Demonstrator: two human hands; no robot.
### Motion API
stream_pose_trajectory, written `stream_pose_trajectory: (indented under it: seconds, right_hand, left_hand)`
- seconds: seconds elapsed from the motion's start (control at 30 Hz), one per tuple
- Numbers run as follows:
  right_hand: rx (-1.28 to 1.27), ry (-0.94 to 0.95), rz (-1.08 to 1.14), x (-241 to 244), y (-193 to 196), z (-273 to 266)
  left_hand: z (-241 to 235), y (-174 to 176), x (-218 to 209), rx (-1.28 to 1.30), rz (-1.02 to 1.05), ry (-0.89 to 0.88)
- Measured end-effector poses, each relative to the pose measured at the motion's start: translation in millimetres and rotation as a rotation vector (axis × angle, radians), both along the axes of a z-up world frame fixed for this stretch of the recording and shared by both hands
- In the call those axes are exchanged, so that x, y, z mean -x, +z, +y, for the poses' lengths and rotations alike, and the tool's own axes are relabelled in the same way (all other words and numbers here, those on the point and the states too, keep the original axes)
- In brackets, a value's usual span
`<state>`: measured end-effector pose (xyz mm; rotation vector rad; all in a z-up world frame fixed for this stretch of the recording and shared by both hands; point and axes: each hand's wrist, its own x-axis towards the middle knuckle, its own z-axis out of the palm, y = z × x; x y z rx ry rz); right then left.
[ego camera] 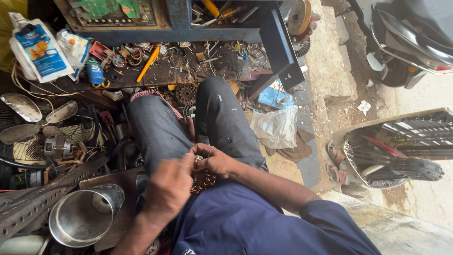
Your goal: The person sits on the floor and assembles a cylindrical electrical component by inserting small white rectangular pieces into slots on a copper-wound rotor. The person repeatedly picks up pieces from the workbench and places them into the rotor, adjusting their position with both hands.
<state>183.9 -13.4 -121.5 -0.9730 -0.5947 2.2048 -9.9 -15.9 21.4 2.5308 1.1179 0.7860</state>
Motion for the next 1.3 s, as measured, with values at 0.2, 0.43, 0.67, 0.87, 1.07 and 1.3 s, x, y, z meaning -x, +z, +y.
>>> stream_pose_trajectory:
  seconds: [0.2, 0.43, 0.67, 0.87, 1.07, 1.3]
  right_hand:
    - [-0.062, -0.121, 0.05, -12, 32, 2]
    - [0.082, -0.446, 0.216, -11, 102, 13]
    - [-1.026, 0.003, -0.592, -16, 184, -17]
    - [-1.379, 0.095, -0.624, -30, 167, 2]
    - [-0.94, 0.084, -0.506, -32, 122, -14]
    - [-0.648, 0.005, -0.699, -12, 68, -19]
  left_hand:
    - [4, -34, 36, 0.42, -0.525, 0.423]
    - [-4, -100, -7, 0.476, -1.182, 0.416]
    - [27, -106, -14, 1.577, -1.378, 0.049]
    - [-4, -110, -23, 1.854, -1.064, -0.051]
    - [18, -143, -25, 1.513, -0.949, 0.148]
    - [9, -99, 24, 0.643, -0.693, 0.601]
